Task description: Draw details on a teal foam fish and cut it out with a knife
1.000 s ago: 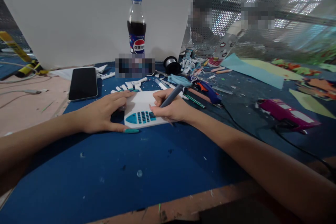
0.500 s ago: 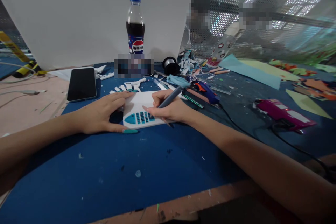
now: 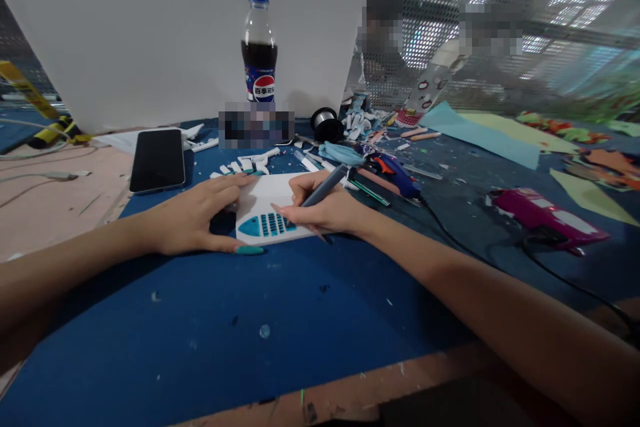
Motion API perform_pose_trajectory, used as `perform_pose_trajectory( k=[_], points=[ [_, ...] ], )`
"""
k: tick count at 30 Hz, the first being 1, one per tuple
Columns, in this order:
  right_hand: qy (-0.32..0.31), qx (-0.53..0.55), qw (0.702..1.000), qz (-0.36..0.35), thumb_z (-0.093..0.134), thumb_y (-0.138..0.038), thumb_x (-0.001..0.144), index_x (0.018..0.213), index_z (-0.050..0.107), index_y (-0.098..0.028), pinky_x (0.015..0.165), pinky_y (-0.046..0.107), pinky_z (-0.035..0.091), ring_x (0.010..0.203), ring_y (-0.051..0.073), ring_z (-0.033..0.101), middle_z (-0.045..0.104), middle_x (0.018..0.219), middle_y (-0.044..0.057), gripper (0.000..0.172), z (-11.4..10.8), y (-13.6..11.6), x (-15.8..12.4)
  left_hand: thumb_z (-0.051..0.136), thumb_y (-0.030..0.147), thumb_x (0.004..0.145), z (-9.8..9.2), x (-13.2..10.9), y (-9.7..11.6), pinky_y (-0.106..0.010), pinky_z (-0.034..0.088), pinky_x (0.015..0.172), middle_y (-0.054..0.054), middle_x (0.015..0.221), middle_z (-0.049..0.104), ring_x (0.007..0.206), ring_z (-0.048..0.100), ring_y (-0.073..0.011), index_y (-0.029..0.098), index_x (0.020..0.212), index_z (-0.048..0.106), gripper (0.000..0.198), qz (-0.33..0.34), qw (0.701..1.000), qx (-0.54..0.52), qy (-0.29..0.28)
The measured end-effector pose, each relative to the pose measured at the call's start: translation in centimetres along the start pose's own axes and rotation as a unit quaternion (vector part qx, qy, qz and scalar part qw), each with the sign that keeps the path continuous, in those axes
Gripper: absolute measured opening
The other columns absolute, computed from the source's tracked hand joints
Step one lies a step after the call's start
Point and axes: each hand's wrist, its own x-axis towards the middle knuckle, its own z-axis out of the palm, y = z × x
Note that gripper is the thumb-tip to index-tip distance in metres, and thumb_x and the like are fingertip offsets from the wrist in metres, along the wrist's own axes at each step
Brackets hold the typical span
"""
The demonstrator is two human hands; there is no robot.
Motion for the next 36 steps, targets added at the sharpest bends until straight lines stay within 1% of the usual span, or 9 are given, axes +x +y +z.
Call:
perform_pose_trajectory(
  k=[5,13,17,20,23,26,30,36],
  points=[
    [0.007,-0.016,1.0,0.004,0.07,-0.014,0.074,0.054,0.033,-0.021,0.042,0.022,0.032,0.04,0.005,0.036,0.034,0.043,-0.011,0.042,-0.03,0.19,0.05,0.057,0.07,0.081,0.1,-0.1,-0.07,-0.056,0.035,0.11,-0.022,0.153,0.035,0.139,0.035,-0.0396,0.017,0.105,0.053,0.059,0.0,1.0,-0.005,0.008],
    [0.018,-0.077,0.997,-0.026,0.061,-0.006,0.069,0.052,0.026,-0.021,0.047,0.026,0.021,0.049,0.006,0.026,0.026,0.051,-0.009,0.042,-0.3,0.22,0.27,0.061,0.068,0.08,0.07,-0.01,-0.06,-0.053,0.034,0.111,-0.02,0.153,0.036,0.14,0.035,-0.038,0.018,0.104,0.055,0.056,-0.005,1.0,-0.008,0.004],
    [0.015,-0.078,0.997,-0.019,0.06,-0.005,0.067,0.053,0.023,-0.022,0.049,0.028,0.019,0.051,0.007,0.024,0.023,0.054,-0.008,0.043,-0.37,0.3,0.23,0.061,0.066,0.081,-0.01,-0.05,-0.04,-0.055,0.035,0.111,-0.019,0.152,0.038,0.139,0.037,-0.0383,0.019,0.103,0.054,0.052,0.003,1.0,-0.014,0.01],
    [0.015,-0.073,0.997,-0.012,0.059,-0.004,0.066,0.053,0.023,-0.022,0.049,0.028,0.019,0.051,0.007,0.023,0.024,0.054,-0.008,0.041,-0.35,0.34,0.19,0.061,0.066,0.08,0.03,-0.1,-0.09,-0.056,0.036,0.11,-0.02,0.153,0.036,0.138,0.037,-0.0399,0.019,0.103,0.054,0.053,0.002,1.0,-0.017,0.011],
    [0.021,-0.064,0.998,-0.008,0.059,-0.004,0.066,0.053,0.024,-0.021,0.048,0.027,0.02,0.05,0.006,0.024,0.026,0.052,-0.008,0.041,-0.33,0.38,0.13,0.061,0.067,0.08,0.08,-0.11,-0.13,-0.057,0.037,0.109,-0.021,0.153,0.036,0.139,0.036,-0.0402,0.019,0.104,0.054,0.054,0.001,1.0,-0.016,0.008],
    [0.026,-0.033,0.999,-0.007,0.064,-0.008,0.069,0.053,0.028,-0.022,0.044,0.024,0.023,0.045,0.006,0.03,0.029,0.048,-0.009,0.041,-0.33,0.42,0.04,0.061,0.067,0.079,0.06,-0.05,-0.06,-0.057,0.036,0.11,-0.021,0.153,0.035,0.139,0.036,-0.04,0.019,0.107,0.054,0.056,-0.009,1.0,-0.015,0.002],
    [0.003,0.015,1.0,-0.005,0.071,-0.014,0.072,0.055,0.034,-0.021,0.04,0.021,0.029,0.038,0.005,0.038,0.035,0.042,-0.011,0.041,-0.25,0.38,-0.04,0.06,0.069,0.079,-0.02,0.02,0.06,-0.056,0.034,0.111,-0.02,0.154,0.035,0.139,0.036,-0.04,0.018,0.108,0.054,0.059,-0.015,1.0,-0.015,-0.001],
    [-0.007,0.028,1.0,0.003,0.073,-0.012,0.073,0.054,0.034,-0.02,0.039,0.019,0.031,0.034,0.003,0.039,0.038,0.041,-0.011,0.043,0.02,0.11,-0.09,0.058,0.069,0.081,-0.04,-0.03,-0.01,-0.057,0.034,0.111,-0.022,0.154,0.034,0.139,0.035,-0.0394,0.018,0.106,0.053,0.057,-0.004,1.0,-0.003,-0.001]
  ],
)
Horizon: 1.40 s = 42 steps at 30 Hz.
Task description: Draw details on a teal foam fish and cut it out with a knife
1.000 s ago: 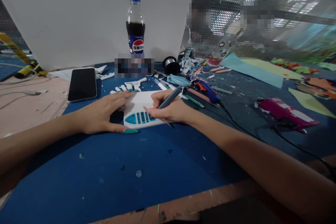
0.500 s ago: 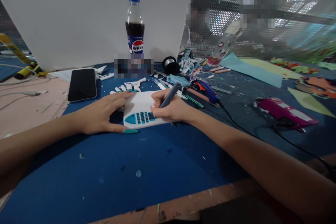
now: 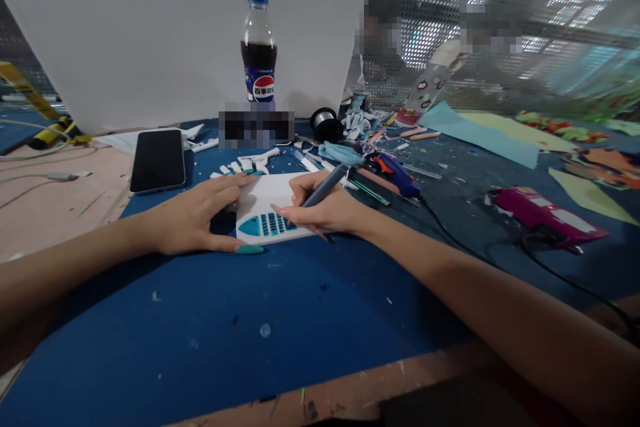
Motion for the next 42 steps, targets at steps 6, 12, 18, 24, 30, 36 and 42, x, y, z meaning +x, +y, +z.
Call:
perform_pose_trajectory(
  k=[6,12,18,24,30,36,42],
  points=[
    [0.0,-0.037,0.999,0.004,0.071,-0.013,0.073,0.054,0.033,-0.021,0.04,0.022,0.027,0.037,0.004,0.038,0.035,0.044,-0.011,0.042,-0.1,0.1,0.1,0.058,0.069,0.081,-0.1,0.1,0.1,-0.058,0.035,0.109,-0.023,0.153,0.035,0.139,0.036,-0.0402,0.018,0.103,0.053,0.056,0.006,1.0,0.002,0.001],
    [0.021,-0.122,0.992,-0.015,0.065,-0.01,0.069,0.051,0.028,-0.02,0.046,0.026,0.019,0.049,0.006,0.027,0.029,0.051,-0.008,0.042,-0.2,0.0,0.3,0.06,0.067,0.081,-0.1,0.1,0.1,-0.056,0.036,0.11,-0.02,0.153,0.036,0.138,0.037,-0.0388,0.019,0.104,0.055,0.054,0.007,1.0,0.0,0.004],
    [0.014,-0.119,0.993,-0.024,0.059,-0.006,0.066,0.052,0.023,-0.021,0.049,0.028,0.017,0.051,0.007,0.023,0.025,0.053,-0.008,0.042,-0.3,0.0,0.3,0.062,0.068,0.079,0.0,0.0,-0.1,-0.054,0.04,0.107,-0.018,0.153,0.038,0.137,0.04,-0.0388,0.02,0.099,0.056,0.053,0.0,1.0,-0.003,0.009],
    [0.026,-0.076,0.997,-0.021,0.065,-0.009,0.068,0.052,0.028,-0.021,0.046,0.025,0.021,0.047,0.006,0.027,0.029,0.05,-0.009,0.042,-0.4,0.3,0.3,0.062,0.068,0.079,0.2,-0.1,-0.1,-0.055,0.035,0.11,-0.018,0.154,0.035,0.139,0.036,-0.0393,0.019,0.114,0.054,0.06,-0.002,1.0,-0.013,0.007],
    [0.131,0.028,0.991,-0.025,0.08,-0.037,0.07,0.062,0.04,-0.022,0.038,0.021,0.031,0.035,0.006,0.04,0.044,0.042,-0.011,0.044,-0.8,0.5,0.6,0.054,0.07,0.085,-0.1,-0.3,0.0,-0.055,0.037,0.108,-0.019,0.152,0.034,0.14,0.03,-0.0391,0.022,0.133,0.037,0.069,0.025,0.999,-0.024,0.034],
    [0.188,0.105,0.977,-0.004,0.076,-0.048,0.074,0.07,0.051,-0.021,0.039,0.024,0.045,0.041,0.012,0.057,0.062,0.052,-0.003,0.037,-0.3,-0.2,0.7,0.029,0.043,0.101,-0.3,-0.5,0.8,-0.054,0.035,0.109,-0.018,0.142,0.041,0.138,0.032,-0.0321,0.022,0.109,0.037,0.024,0.027,0.982,-0.047,0.184],
    [0.257,0.075,0.963,-0.011,0.08,-0.044,0.07,0.065,0.051,-0.021,0.026,0.019,0.027,0.024,0.006,0.036,0.048,0.035,-0.009,0.038,0.8,-0.3,0.5,0.027,0.03,0.101,0.2,0.0,1.0,-0.064,0.017,0.115,-0.022,0.132,0.052,0.135,0.042,-0.0328,0.019,0.114,0.03,0.017,-0.049,0.979,-0.003,0.199]
  ],
)
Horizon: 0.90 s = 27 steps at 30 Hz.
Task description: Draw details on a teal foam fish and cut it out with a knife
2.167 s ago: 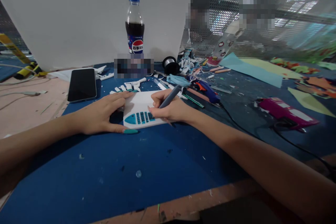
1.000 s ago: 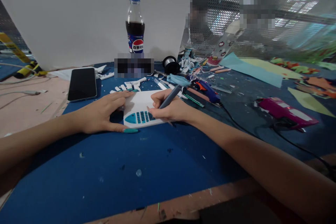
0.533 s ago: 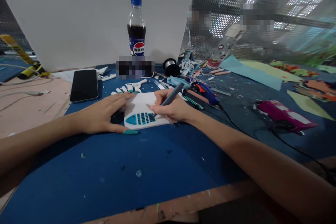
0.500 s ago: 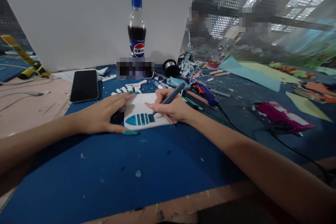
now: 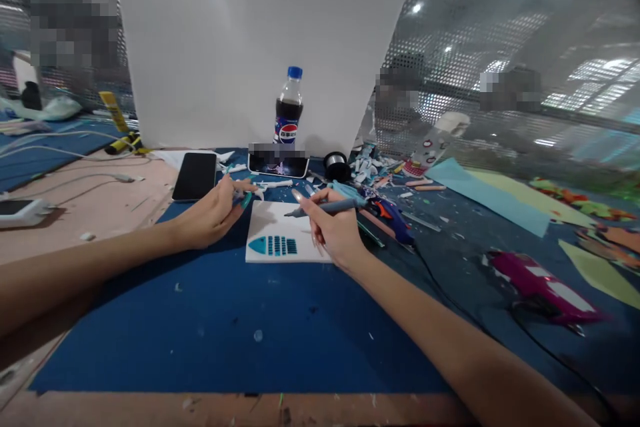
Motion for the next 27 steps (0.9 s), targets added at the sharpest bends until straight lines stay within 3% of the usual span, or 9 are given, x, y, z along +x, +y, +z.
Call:
perform_pose_trajectory(
  k=[5,10,15,19,27],
  points=[
    [0.006,0.026,1.0,-0.008,0.078,-0.045,0.071,0.066,0.054,-0.019,0.032,0.019,0.039,0.031,0.008,0.049,0.056,0.042,-0.005,0.036,0.1,0.0,-0.1,0.035,0.034,0.099,-0.1,0.0,0.1,-0.059,0.04,0.103,-0.022,0.136,0.047,0.134,0.041,-0.0346,0.019,0.118,0.031,0.025,-0.018,0.999,0.022,0.037],
    [-0.058,0.074,0.996,-0.004,0.061,-0.058,0.08,0.079,0.064,-0.016,0.036,0.023,0.047,0.041,0.014,0.061,0.065,0.055,0.001,0.043,0.2,-0.1,-0.5,0.027,0.023,0.101,-0.5,-0.4,0.3,-0.04,0.053,0.085,-0.017,0.122,0.059,0.106,0.062,-0.0227,0.018,0.117,0.037,0.02,0.007,0.998,0.031,0.053],
    [-0.018,0.034,0.999,-0.013,0.067,-0.048,0.081,0.083,0.057,-0.018,0.039,0.022,0.049,0.042,0.014,0.062,0.066,0.056,-0.001,0.032,0.9,-0.9,-1.5,0.027,0.019,0.099,-0.4,-0.5,-0.3,-0.038,0.051,0.083,-0.011,0.101,0.067,0.095,0.064,-0.0217,0.017,0.107,0.054,0.028,0.04,0.994,0.067,0.07],
    [-0.022,0.004,0.999,-0.036,0.069,-0.045,0.082,0.088,0.053,-0.019,0.038,0.021,0.047,0.04,0.012,0.06,0.066,0.055,-0.001,0.032,1.2,-1.3,-2.0,0.034,0.022,0.099,-0.1,-0.3,-1.0,-0.037,0.049,0.079,-0.01,0.096,0.069,0.087,0.062,-0.0222,0.017,0.098,0.058,0.025,0.063,0.99,0.095,0.084],
    [-0.051,-0.032,0.995,-0.083,0.067,-0.039,0.088,0.092,0.054,-0.019,0.042,0.019,0.049,0.043,0.01,0.06,0.065,0.058,-0.002,0.024,1.3,-0.9,-2.5,0.037,0.025,0.103,0.4,-0.2,-1.5,-0.042,0.042,0.096,-0.008,0.097,0.07,0.09,0.062,-0.0195,0.016,0.103,0.061,0.025,0.103,0.983,0.109,0.104]
  ],
)
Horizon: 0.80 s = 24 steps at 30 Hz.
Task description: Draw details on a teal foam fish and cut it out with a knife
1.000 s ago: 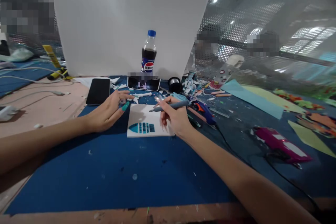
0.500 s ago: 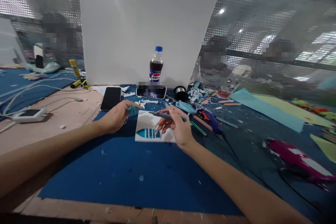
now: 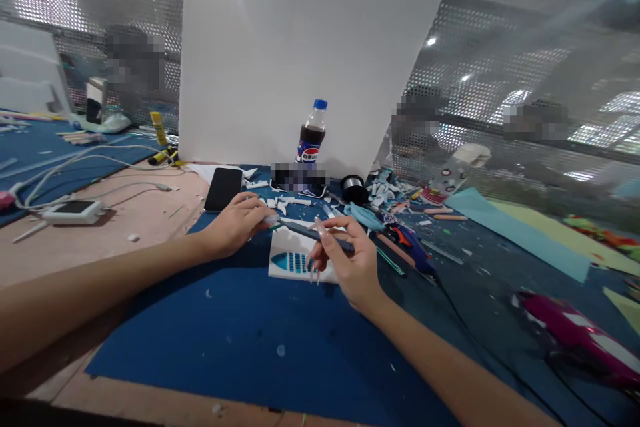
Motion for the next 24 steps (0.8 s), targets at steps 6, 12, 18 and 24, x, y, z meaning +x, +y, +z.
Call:
perform_pose_trajectory(
  k=[6,12,18,24],
  points=[
    [-0.029,-0.035,0.999,0.005,0.064,-0.043,0.089,0.094,0.054,-0.018,0.043,0.021,0.048,0.043,0.01,0.058,0.063,0.059,-0.002,0.027,-0.1,0.1,0.2,0.037,0.027,0.103,-0.3,0.1,0.3,-0.042,0.044,0.093,-0.009,0.097,0.067,0.092,0.059,-0.0209,0.016,0.106,0.06,0.026,0.019,0.999,-0.027,-0.004],
    [-0.087,-0.223,0.966,-0.101,0.054,-0.038,0.095,0.105,0.054,-0.018,0.048,0.025,0.044,0.052,0.013,0.058,0.063,0.067,0.0,0.022,-0.9,0.0,0.4,0.028,0.026,0.104,-1.4,0.4,1.0,-0.037,0.047,0.082,-0.01,0.095,0.06,0.092,0.056,-0.0224,0.017,0.099,0.054,0.028,0.027,0.996,-0.082,-0.014],
    [-0.157,-0.422,0.873,-0.184,0.036,-0.037,0.103,0.109,0.063,-0.011,0.048,0.025,0.034,0.051,0.013,0.054,0.065,0.067,0.004,0.038,-1.4,0.0,0.5,0.017,0.04,0.106,-2.0,0.6,1.4,-0.029,0.046,0.069,-0.004,0.08,0.052,0.076,0.051,-0.0183,0.019,0.085,0.046,0.042,0.031,0.986,-0.158,-0.032],
    [-0.194,-0.519,0.789,-0.264,0.029,-0.043,0.105,0.106,0.065,-0.012,0.052,0.028,0.033,0.058,0.016,0.058,0.068,0.069,0.005,0.047,-1.3,-0.1,0.5,0.015,0.045,0.106,-2.2,0.5,1.4,-0.029,0.045,0.066,-0.004,0.081,0.051,0.07,0.049,-0.0172,0.019,0.086,0.046,0.045,0.037,0.977,-0.196,-0.075]
  ],
)
